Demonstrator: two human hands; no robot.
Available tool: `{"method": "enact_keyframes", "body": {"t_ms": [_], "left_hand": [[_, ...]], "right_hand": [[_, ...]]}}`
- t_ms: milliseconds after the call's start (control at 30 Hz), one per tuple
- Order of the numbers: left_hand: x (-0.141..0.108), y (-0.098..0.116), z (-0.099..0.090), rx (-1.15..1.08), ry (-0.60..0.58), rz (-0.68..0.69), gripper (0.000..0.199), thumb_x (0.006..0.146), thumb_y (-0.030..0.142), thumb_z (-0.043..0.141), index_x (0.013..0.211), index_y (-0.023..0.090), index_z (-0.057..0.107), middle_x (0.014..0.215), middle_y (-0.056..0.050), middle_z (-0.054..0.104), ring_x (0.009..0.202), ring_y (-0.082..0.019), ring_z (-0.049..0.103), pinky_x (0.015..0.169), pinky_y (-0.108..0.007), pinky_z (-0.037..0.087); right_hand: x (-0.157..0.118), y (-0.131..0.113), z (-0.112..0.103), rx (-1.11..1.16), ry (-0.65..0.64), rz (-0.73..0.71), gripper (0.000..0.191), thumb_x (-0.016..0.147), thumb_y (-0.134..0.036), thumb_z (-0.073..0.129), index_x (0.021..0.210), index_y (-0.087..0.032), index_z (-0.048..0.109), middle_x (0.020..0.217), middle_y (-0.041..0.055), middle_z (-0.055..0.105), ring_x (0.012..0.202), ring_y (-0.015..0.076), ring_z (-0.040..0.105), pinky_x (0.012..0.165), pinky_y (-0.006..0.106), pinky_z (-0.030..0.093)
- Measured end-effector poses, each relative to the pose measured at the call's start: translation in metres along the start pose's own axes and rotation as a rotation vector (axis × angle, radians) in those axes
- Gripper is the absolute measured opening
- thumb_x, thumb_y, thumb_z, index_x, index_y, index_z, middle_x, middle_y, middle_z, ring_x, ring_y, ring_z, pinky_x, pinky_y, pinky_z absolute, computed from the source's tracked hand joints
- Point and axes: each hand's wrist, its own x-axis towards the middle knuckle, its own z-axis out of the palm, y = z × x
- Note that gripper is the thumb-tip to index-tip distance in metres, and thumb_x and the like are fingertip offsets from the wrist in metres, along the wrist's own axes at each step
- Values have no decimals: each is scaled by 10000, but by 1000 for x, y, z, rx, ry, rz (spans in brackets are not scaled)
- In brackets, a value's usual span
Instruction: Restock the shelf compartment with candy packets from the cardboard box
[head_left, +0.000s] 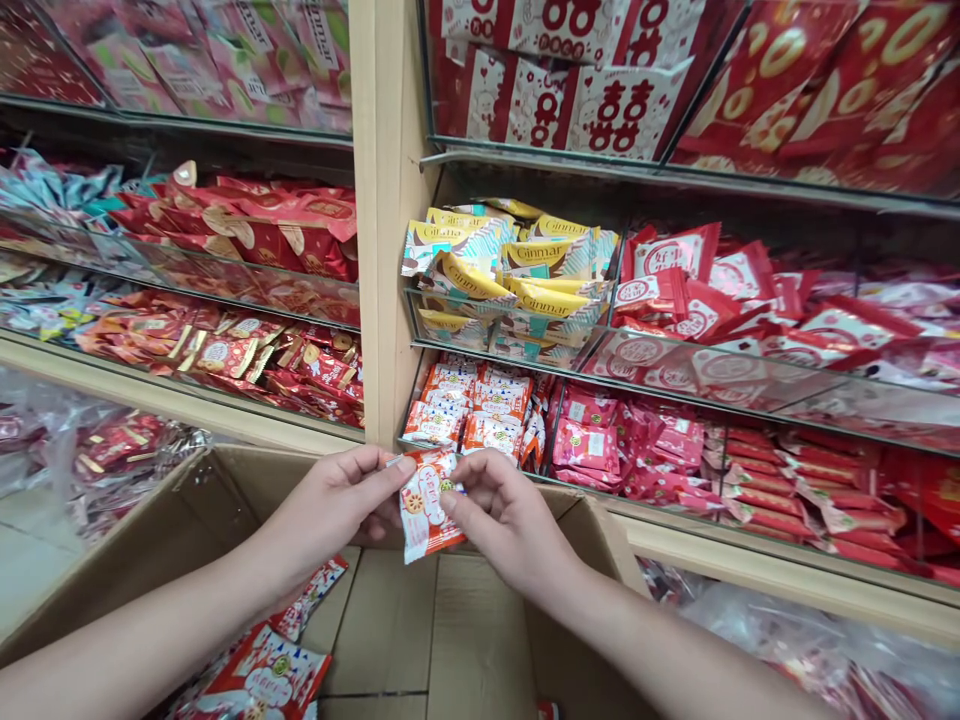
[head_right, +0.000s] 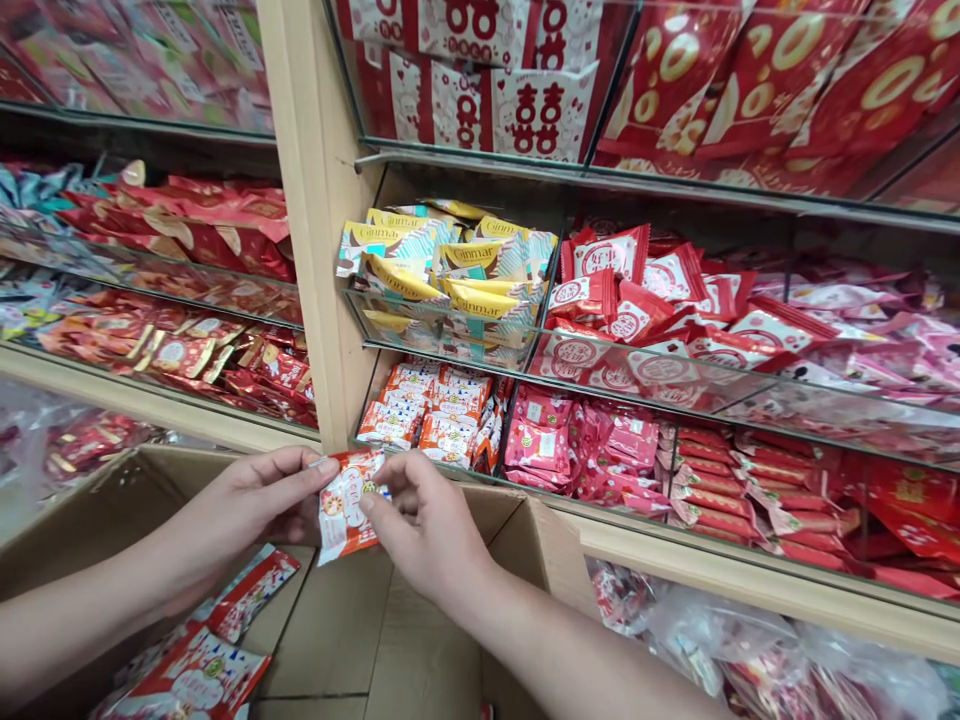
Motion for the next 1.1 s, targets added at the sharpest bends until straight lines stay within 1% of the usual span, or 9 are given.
{"method": "enact_keyframes", "body": {"t_ms": [133, 233, 300, 367, 467, 600, 833, 1000, 1100], "left_hand": [[2, -4, 1, -7, -8, -25, 314, 661, 432, 654, 592, 152, 530, 467, 63, 515, 436, -48, 426, 423, -145, 326], [2, -7, 3, -18, -20, -50, 302, 706, 447, 606, 687, 149, 561, 561, 24, 590, 476, -67, 505, 430, -154, 324], [1, -8, 3, -27, -22, -49, 293, 715, 448, 590, 770, 161, 575, 656, 12, 616, 506, -81, 547, 439, -166, 336], [1, -9, 4, -1, -18, -35, 293, 691, 431, 612, 828, 173, 581, 699, 11, 618, 513, -92, 564, 440, -179, 347], [1, -11, 4, 72, -44, -12, 296, 644, 389, 650, 835, 173, 586, 672, 5, 615, 515, -116, 572, 438, -200, 356], [3, -15, 7, 133, -117, 13, 236, 658, 348, 616, 811, 174, 571, 656, 13, 605, 524, -120, 567, 457, -213, 366], [-1, -25, 14, 241, -267, 19, 137, 701, 304, 526, 753, 178, 518, 620, 52, 540, 537, -105, 535, 526, -223, 390], [-7, -33, 15, 326, -366, 63, 106, 735, 279, 484, 763, 183, 521, 609, 54, 516, 569, -118, 530, 558, -233, 395], [-9, -34, 15, 380, -388, 80, 115, 745, 289, 479, 774, 187, 523, 614, 49, 510, 588, -128, 530, 559, -234, 394]], "right_hand": [[-2, 3, 2, -88, -52, -7, 147, 768, -283, 560, 864, -196, 491, 642, -43, 481, 520, 69, 398, 506, 203, 346], [0, -4, -6, -200, -10, -34, 129, 763, -253, 542, 876, -191, 533, 718, -9, 551, 584, 93, 473, 554, 223, 391], [2, -12, -20, -333, 58, -69, 151, 771, -248, 523, 908, -193, 554, 789, 14, 585, 636, 112, 515, 585, 237, 414], [5, -23, -40, -550, 157, -112, 179, 785, -246, 505, 941, -186, 567, 851, 38, 604, 695, 134, 545, 629, 255, 432], [13, -33, -74, -1009, 294, -108, 234, 782, -226, 526, 991, -136, 582, 921, 92, 607, 818, 182, 561, 743, 293, 429], [26, -32, -98, -1480, 272, 39, 306, 801, -215, 519, 1079, -91, 557, 939, 135, 580, 887, 216, 563, 785, 295, 418], [40, -30, -88, -1801, 121, 226, 256, 880, -299, 376, 950, -149, 571, 852, 109, 551, 753, 235, 616, 565, 288, 452], [52, -42, -79, -1866, 29, 281, 261, 841, -116, 369, 892, -114, 625, 852, 151, 609, 800, 247, 628, 615, 295, 460], [62, -48, -78, -1856, 28, 296, 280, 813, -75, 381, 893, -106, 648, 880, 174, 637, 854, 239, 621, 686, 293, 451]]}}
